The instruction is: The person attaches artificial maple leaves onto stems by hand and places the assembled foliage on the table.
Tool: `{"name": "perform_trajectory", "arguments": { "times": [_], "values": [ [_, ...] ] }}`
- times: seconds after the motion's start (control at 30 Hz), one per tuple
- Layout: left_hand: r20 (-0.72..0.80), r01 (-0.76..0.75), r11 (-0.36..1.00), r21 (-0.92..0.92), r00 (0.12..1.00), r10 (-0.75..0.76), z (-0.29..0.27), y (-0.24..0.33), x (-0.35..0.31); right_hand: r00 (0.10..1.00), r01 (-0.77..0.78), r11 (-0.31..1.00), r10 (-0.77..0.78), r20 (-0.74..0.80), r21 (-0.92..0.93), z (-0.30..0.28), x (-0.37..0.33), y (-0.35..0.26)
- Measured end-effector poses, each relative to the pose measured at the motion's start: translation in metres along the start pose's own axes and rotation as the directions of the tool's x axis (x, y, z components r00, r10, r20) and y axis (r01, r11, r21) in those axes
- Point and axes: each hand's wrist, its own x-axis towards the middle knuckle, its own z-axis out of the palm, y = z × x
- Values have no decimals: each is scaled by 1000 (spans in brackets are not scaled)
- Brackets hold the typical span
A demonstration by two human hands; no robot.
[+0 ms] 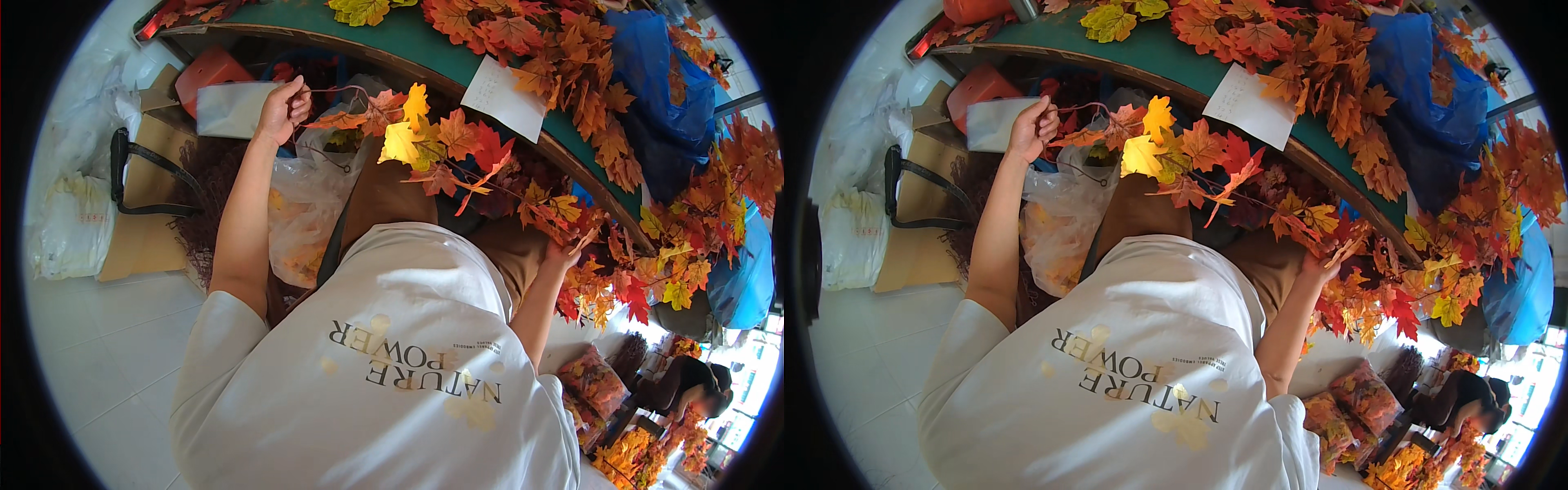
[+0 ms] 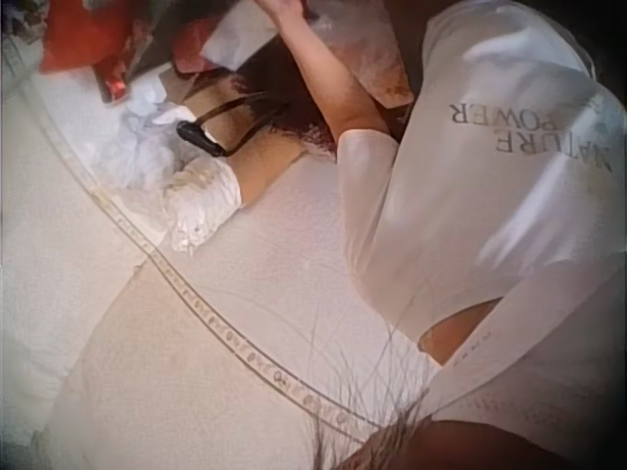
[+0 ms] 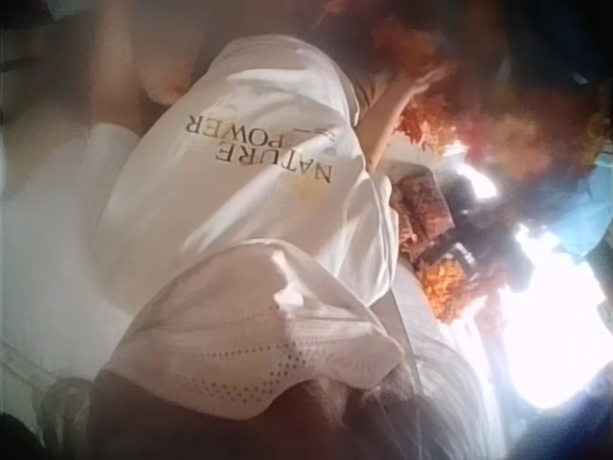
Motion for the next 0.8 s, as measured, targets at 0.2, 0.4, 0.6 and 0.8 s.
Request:
{"name": "perform_trajectory", "arguments": {
  "times": [0.2,0.4,0.6,0.8],
  "values": [
    [11,14,1000,-5,1000,-14,2,-1,1,999,-38,998,37,24,59,-15,9,-5],
    [2,27,1000,16,1000,-27,7,0,-2,999,-50,997,50,-6,62,-15,9,-4],
    [33,27,1000,11,999,-28,5,0,-1,998,50,998,-52,-39,-49,-17,13,-2],
    [-9,58,998,-2,998,-58,1,-4,-1,934,190,916,-279,-221,-354,54,-29,29]
  ]
}}
